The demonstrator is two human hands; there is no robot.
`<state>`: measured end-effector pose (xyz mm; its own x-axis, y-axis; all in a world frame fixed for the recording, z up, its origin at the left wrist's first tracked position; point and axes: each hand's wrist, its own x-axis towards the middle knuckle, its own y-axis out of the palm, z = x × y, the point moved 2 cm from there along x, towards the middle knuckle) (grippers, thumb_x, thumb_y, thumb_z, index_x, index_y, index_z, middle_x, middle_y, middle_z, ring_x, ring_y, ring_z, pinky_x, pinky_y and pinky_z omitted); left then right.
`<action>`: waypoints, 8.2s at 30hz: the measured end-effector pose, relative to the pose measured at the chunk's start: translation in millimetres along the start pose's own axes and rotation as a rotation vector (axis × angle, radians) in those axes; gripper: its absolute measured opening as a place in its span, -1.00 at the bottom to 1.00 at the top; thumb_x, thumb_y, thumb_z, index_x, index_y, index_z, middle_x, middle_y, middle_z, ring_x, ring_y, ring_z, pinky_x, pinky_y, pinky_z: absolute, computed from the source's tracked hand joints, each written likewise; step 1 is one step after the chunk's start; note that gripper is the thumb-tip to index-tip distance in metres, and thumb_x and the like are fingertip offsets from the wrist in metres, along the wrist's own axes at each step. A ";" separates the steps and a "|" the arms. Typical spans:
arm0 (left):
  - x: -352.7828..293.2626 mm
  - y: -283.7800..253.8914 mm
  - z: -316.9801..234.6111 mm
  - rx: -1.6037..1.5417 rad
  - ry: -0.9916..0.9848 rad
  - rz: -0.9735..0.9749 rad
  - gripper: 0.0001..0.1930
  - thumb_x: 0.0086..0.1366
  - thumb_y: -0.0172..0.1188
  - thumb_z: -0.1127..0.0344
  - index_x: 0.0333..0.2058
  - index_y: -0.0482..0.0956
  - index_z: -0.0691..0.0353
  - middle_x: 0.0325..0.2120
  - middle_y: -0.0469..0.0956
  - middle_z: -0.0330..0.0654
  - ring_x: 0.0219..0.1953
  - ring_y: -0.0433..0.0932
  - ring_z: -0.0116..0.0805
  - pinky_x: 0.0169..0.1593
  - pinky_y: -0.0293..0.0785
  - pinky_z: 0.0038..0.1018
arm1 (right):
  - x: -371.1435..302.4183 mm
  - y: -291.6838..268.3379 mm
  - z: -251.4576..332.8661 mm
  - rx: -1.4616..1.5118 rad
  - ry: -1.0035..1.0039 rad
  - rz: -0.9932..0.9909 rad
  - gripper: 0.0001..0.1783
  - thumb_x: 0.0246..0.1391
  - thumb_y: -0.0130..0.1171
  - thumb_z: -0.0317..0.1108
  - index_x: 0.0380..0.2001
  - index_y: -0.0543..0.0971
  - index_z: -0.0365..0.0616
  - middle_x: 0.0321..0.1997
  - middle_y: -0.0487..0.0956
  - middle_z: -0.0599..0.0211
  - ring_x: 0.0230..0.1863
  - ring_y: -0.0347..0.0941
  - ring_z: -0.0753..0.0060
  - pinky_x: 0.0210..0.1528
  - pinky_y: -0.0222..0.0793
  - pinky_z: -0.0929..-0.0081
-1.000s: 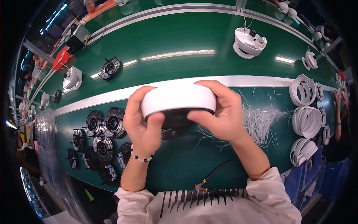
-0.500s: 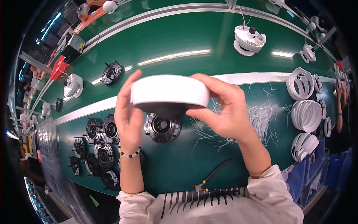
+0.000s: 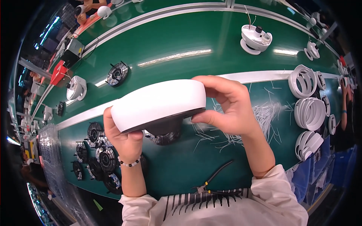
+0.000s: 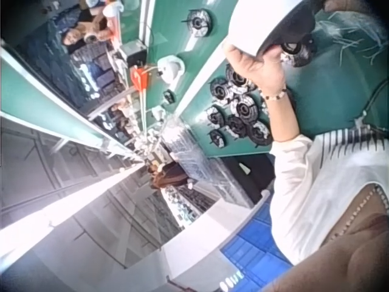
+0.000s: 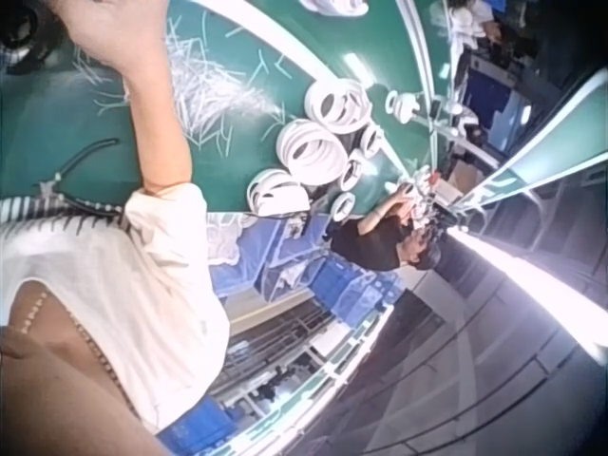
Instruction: Fitting internal camera modules and circuit boards into plastic dome housings and trimming wires on an assembly line.
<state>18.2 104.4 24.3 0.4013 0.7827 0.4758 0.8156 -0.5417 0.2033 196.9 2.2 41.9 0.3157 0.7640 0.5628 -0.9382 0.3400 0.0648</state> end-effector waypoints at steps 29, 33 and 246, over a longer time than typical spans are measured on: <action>-4.7 28.1 22.3 -1.003 -0.922 -0.037 -0.57 0.29 -0.20 0.11 0.03 0.17 0.26 -0.02 0.30 -0.06 -0.01 0.34 -0.20 0.03 0.35 -0.29 | -1.4 11.7 -26.9 0.405 0.533 -0.108 -0.59 -0.01 0.10 -0.20 -0.20 0.39 -0.31 -0.28 0.48 0.23 -0.37 0.41 0.58 -0.37 0.37 0.63; -5.8 23.3 29.0 -1.181 -0.966 -0.052 -0.65 0.30 -0.22 0.17 -0.07 0.29 0.28 -0.12 0.40 -0.06 -0.09 0.42 -0.20 -0.06 0.45 -0.31 | -4.9 12.5 -34.8 0.067 0.371 -0.188 -0.64 -0.04 0.13 -0.25 -0.25 0.41 -0.31 -0.31 0.48 0.28 -0.42 0.42 0.52 -0.36 0.34 0.60; 18.4 63.1 25.3 0.083 -0.612 0.535 -0.41 -0.07 -0.22 0.65 0.04 0.01 0.30 -0.15 0.25 -0.12 -0.11 0.32 -0.36 -0.14 0.39 -0.47 | -69.0 -56.9 38.5 0.528 0.820 0.008 -0.56 -0.01 -0.05 -0.32 -0.05 0.31 -0.34 -0.11 0.43 0.15 -0.20 0.40 0.41 -0.31 0.43 0.38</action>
<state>87.6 92.4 24.3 0.8820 0.4667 -0.0659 0.4680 -0.8837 0.0057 223.1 -91.0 31.2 0.1225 0.9777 -0.1708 -0.8204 0.1966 0.5369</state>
